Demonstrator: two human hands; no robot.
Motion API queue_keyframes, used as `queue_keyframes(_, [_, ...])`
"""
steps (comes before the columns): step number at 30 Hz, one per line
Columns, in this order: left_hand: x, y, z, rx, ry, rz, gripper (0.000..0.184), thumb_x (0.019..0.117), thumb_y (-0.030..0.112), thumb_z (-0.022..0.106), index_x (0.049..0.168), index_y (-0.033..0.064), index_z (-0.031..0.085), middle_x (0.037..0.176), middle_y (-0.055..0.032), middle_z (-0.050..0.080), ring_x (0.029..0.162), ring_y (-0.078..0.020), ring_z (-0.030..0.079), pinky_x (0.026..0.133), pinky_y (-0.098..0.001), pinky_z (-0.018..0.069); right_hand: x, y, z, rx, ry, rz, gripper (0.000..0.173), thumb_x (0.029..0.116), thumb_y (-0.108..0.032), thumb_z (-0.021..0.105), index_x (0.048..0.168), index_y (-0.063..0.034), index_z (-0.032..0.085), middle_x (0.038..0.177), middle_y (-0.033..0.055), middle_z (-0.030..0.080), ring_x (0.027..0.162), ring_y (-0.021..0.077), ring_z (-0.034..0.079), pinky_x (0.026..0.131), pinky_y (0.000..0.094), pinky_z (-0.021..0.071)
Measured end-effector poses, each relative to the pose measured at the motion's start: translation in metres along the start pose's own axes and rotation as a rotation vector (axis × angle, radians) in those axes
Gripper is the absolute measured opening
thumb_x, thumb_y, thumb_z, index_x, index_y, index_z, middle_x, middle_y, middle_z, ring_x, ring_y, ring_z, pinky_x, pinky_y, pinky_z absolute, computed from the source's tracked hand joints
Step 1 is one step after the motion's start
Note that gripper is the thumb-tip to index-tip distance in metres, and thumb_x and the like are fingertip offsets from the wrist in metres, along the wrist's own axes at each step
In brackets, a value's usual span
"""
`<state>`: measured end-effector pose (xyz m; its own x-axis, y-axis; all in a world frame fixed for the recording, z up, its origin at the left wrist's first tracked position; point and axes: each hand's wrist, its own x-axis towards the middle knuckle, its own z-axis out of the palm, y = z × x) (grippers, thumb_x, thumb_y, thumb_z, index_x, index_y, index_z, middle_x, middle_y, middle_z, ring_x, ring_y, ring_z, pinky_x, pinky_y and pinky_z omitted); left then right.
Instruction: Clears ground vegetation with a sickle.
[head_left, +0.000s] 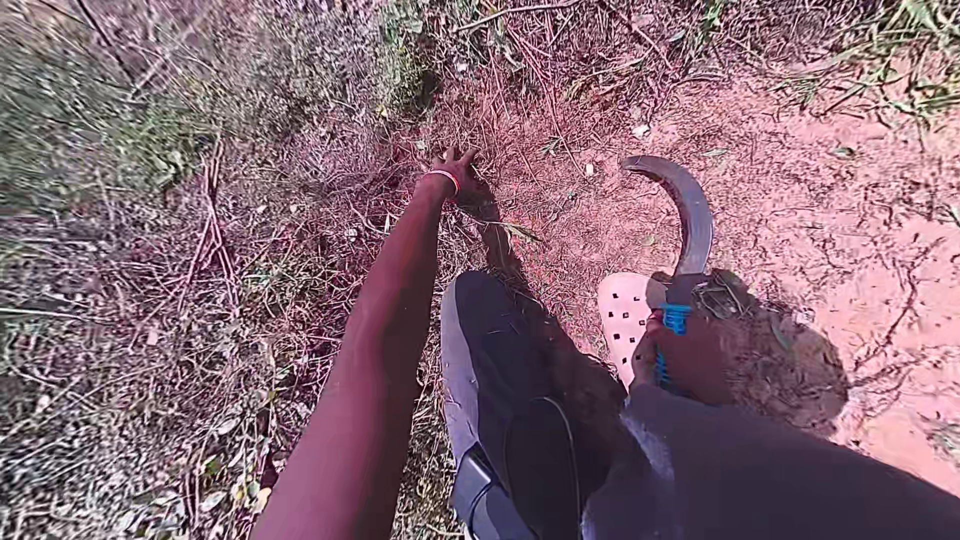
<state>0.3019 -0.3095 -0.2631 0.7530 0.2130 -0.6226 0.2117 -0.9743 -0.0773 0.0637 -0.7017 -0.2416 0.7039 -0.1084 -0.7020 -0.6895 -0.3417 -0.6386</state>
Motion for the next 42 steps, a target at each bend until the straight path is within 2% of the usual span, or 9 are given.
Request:
queue_keyframes(9, [-0.013,-0.011,0.021,0.058,0.113,0.004,0.093,0.0738,0.019,0.090,0.156,0.0237,0.046,0.166,-0.0251,0.025,0.144,-0.0582,0.033,0.093,-0.0780,0.0459,0.001,0.003,-0.001,0.045,0.000,0.006,0.022,0.0986,-0.012,0.060,0.112,0.0049,0.058,0.066,0.0046,0.059,0.050,0.0126,0.059,0.050,0.0306,0.0536])
queue_keyframes(12, [-0.027,-0.007,0.031,0.041,0.162,-0.014,0.088,0.0731,0.012,0.089,0.152,0.0217,0.052,0.165,-0.0278,0.027,0.145,-0.0597,0.030,0.096,-0.0806,0.0412,0.001,0.002,-0.001,0.081,-0.008,0.014,0.022,0.0983,-0.011,0.059,0.114,0.0046,0.057,0.066,0.0048,0.059,0.049,0.0125,0.059,0.049,0.0300,0.0537])
queue_keyframes(18, [-0.081,-0.010,0.026,0.121,0.200,0.136,0.048,0.0959,-0.006,0.061,0.140,0.0149,0.063,0.155,-0.0289,0.044,0.141,-0.0597,0.036,0.097,-0.0774,0.0416,0.002,0.004,0.000,0.079,0.009,0.020,0.022,0.0977,-0.010,0.060,0.114,0.0040,0.058,0.068,0.0052,0.059,0.049,0.0119,0.058,0.048,0.0297,0.0526])
queue_keyframes(23, [-0.133,-0.054,-0.024,0.246,0.419,0.226,0.040,0.0941,-0.006,0.062,0.129,0.0123,0.069,0.146,-0.0319,0.050,0.135,-0.0609,0.042,0.094,-0.0755,0.0421,0.003,0.006,0.000,0.119,-0.010,-0.023,0.017,0.0973,-0.008,0.057,0.110,0.0039,0.058,0.062,0.0027,0.057,0.046,0.0101,0.057,0.045,0.0277,0.0520])
queue_keyframes(27, [-0.153,-0.142,-0.102,0.241,0.586,-0.149,0.037,0.0949,0.003,0.066,0.132,0.0022,0.063,0.153,-0.0369,0.038,0.142,-0.0659,0.028,0.098,-0.0863,0.0295,0.004,0.009,-0.001,0.114,-0.023,-0.035,0.019,0.0978,-0.010,0.058,0.111,0.0033,0.058,0.064,0.0026,0.057,0.047,0.0105,0.057,0.046,0.0284,0.0528])
queue_keyframes(29, [-0.152,-0.196,-0.129,0.215,0.510,-0.492,0.064,0.0982,0.020,0.066,0.154,0.0044,0.040,0.165,-0.0376,0.013,0.150,-0.0647,0.006,0.102,-0.0921,0.0147,0.006,0.011,-0.001,0.102,-0.030,-0.038,0.021,0.0973,-0.013,0.057,0.112,0.0027,0.059,0.066,0.0029,0.057,0.049,0.0116,0.057,0.049,0.0310,0.0529])
queue_keyframes(31, [-0.140,-0.224,-0.141,0.247,0.385,-0.641,0.085,0.0915,0.022,0.074,0.162,0.0081,0.028,0.166,-0.0385,0.004,0.151,-0.0647,0.003,0.101,-0.0938,0.0130,0.007,0.012,-0.002,0.112,-0.028,-0.036,0.021,0.0970,-0.014,0.057,0.111,0.0020,0.059,0.065,0.0019,0.057,0.048,0.0111,0.056,0.048,0.0303,0.0530])
queue_keyframes(36, [-0.098,-0.137,-0.101,0.114,0.301,-0.075,0.071,0.0789,-0.001,0.081,0.145,0.0076,0.055,0.147,-0.0347,0.048,0.135,-0.0598,0.044,0.102,-0.0806,0.0356,0.006,0.010,0.002,0.168,-0.028,0.002,0.017,0.0969,-0.012,0.056,0.107,0.0014,0.058,0.059,0.0000,0.056,0.044,0.0102,0.056,0.043,0.0285,0.0523])
queue_keyframes(42, [-0.026,-0.067,-0.019,0.030,0.088,-0.026,0.079,0.0913,0.037,0.077,0.157,0.0108,0.041,0.156,-0.0291,0.042,0.141,-0.0515,0.045,0.109,-0.0758,0.0336,0.006,0.012,0.000,0.163,-0.017,-0.008,0.020,0.0944,-0.015,0.058,0.107,0.0010,0.059,0.062,0.0015,0.057,0.045,0.0119,0.057,0.043,0.0306,0.0529])
